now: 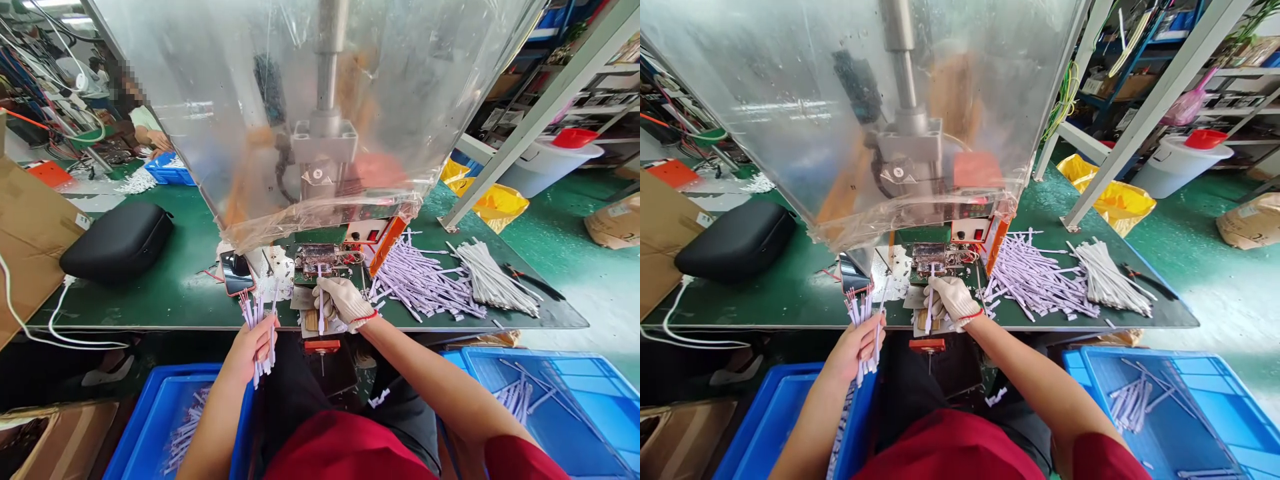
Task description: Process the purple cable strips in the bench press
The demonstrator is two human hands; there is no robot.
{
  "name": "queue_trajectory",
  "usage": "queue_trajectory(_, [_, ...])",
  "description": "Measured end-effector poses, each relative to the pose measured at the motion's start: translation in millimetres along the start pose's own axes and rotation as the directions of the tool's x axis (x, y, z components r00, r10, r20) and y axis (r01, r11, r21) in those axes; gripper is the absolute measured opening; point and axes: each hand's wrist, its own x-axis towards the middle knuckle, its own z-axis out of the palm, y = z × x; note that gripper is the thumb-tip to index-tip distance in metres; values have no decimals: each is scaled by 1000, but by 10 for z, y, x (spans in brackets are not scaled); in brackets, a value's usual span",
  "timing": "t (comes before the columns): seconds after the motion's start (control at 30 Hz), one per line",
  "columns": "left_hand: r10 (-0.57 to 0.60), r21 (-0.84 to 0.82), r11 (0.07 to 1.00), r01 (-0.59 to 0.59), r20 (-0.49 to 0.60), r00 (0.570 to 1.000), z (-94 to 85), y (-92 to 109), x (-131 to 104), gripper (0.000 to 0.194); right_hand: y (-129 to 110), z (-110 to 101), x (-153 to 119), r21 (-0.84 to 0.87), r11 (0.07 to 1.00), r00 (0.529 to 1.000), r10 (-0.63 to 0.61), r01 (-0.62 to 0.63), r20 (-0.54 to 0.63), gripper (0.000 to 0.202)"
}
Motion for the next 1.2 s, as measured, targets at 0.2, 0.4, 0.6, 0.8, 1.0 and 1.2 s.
queue_trajectory(0.2, [22,20,1000,-22,14,1000,32,19,-10,35,-9,18,-10,29,999,1000,-13,13,22,35])
queue_trajectory(0.4, [59,173,982,-81,126,990,55,62,-35,45,-55,-53,-42,-109,993,998,-50,53,33,36])
queue_trajectory(0.6, [55,480,859,-177,258,965,75,211,11,37,-440,-254,-441,-524,770,931,-288,364,223,37])
queue_trajectory(0.8, [-119,584,799,-145,389,913,187,203,-19,30,-394,-215,-922,-508,780,867,-86,365,491,31])
queue_trajectory(1.0, [-248,411,909,70,398,884,-90,174,-72,34,-319,-846,-1188,-561,800,955,-49,213,293,32])
queue_trajectory(1.2, [2,68,998,-14,181,983,67,183,137,30,-350,-1719,-679,-986,142,901,-410,-87,-139,31])
